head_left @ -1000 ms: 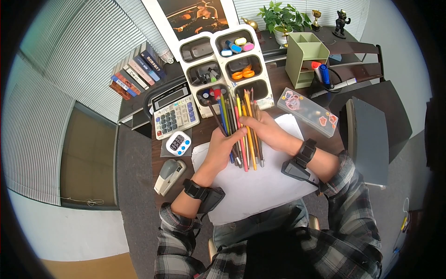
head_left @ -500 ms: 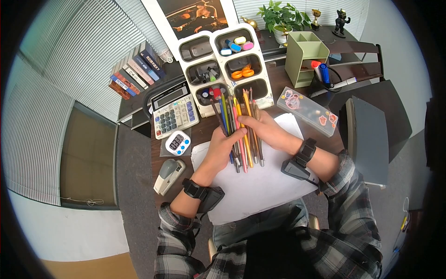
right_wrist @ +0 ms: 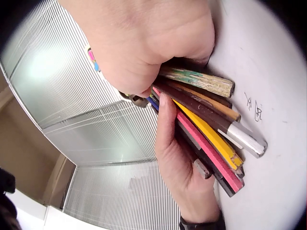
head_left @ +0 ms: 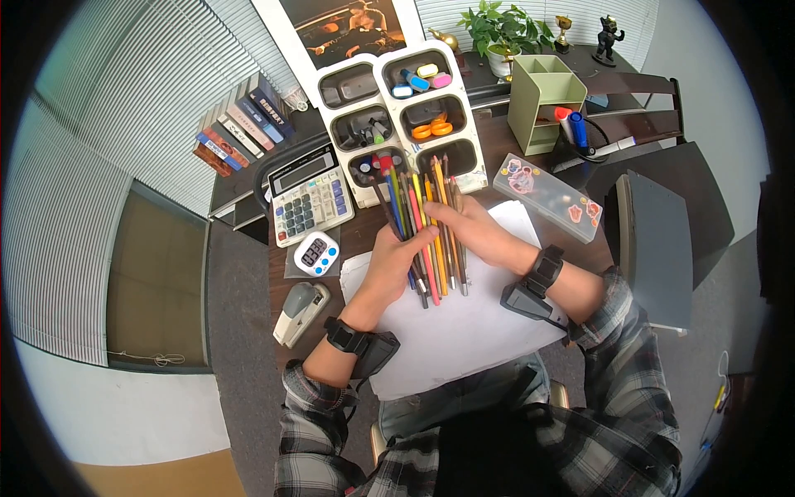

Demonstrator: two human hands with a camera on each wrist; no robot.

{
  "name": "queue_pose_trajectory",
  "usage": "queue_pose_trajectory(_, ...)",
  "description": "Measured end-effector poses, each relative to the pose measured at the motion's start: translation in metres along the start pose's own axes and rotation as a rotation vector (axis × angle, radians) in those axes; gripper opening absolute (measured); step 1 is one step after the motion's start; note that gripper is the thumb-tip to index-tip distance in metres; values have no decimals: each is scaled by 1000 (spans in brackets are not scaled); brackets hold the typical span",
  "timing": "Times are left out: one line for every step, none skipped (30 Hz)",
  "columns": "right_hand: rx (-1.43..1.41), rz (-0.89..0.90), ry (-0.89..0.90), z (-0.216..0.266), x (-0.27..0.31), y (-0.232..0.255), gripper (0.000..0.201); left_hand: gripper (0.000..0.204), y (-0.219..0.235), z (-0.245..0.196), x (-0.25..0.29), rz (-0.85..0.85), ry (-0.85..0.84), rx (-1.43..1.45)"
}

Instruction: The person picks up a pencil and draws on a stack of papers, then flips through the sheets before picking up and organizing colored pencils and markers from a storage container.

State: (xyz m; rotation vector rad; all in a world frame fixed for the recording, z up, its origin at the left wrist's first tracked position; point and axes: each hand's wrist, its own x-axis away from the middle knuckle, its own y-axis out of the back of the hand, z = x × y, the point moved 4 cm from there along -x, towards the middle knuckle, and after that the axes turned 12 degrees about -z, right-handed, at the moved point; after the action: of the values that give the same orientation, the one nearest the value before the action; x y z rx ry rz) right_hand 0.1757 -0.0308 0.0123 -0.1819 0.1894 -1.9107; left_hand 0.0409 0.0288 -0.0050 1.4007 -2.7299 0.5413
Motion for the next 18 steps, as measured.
queue_pose_trajectory(0, 0, 0, 0, 0, 0, 34, 31, -2, -1, 1, 15, 8, -17)
queue_pose_trajectory(-4, 12, -17, -1, -1, 1, 34, 31, -3, -3, 2, 15, 9, -17)
queue_pose_trajectory(-9, 24, -33, -2, -2, 1, 35, 31, -5, -4, 3, 24, -2, -43)
queue_pose_trajectory(-8, 24, -34, -2, -2, 0, 35, 31, -7, -4, 4, 33, -12, -68)
queue_pose_trajectory(-12, 18, -34, -3, -2, 0, 35, 31, -7, -4, 4, 33, -12, -68)
queue_pose_trajectory(-16, 12, -34, -4, -3, 0, 34, 31, -6, -4, 3, 29, -9, -63)
queue_pose_trajectory(-16, 12, -35, -4, -2, 0, 34, 30, -6, -4, 3, 24, -6, -58)
queue_pose_trajectory(-20, 11, -31, -3, -2, 0, 35, 30, -5, -3, 3, 24, -6, -57)
queue_pose_trajectory(-25, 11, -27, -3, -1, 0, 35, 30, -4, -2, 2, 26, -10, -51)
queue_pose_trajectory(-25, 11, -28, -3, -1, 0, 35, 30, -3, -1, 2, 28, -15, -46)
queue_pose_trajectory(-11, 6, -16, -3, -1, 0, 35, 30, -3, 0, 1, 28, -14, -46)
queue_pose_trajectory(2, 1, -5, -3, -2, 0, 36, 31, -2, 0, 1, 18, -7, -17)
queue_pose_trajectory(2, 1, -5, -3, -2, 0, 36, 31, -2, 0, 0, 8, -1, 12)
queue_pose_trajectory(-1, -7, 1, -3, -1, 0, 36, 31, -2, 0, 1, 8, -1, 13)
queue_pose_trajectory(-4, -15, 8, -3, -2, 0, 36, 31, -2, 0, 1, 10, -4, 23)
queue_pose_trajectory(-4, -15, 8, -3, -2, 0, 36, 31, -3, 0, 1, 13, -6, 33)
queue_pose_trajectory(6, -10, 6, -4, -3, 1, 36, 31, -3, -1, 1, 13, -6, 33)
queue_pose_trajectory(17, -5, 5, -5, -3, 1, 36, 30, -2, -1, 0, 14, -6, 23)
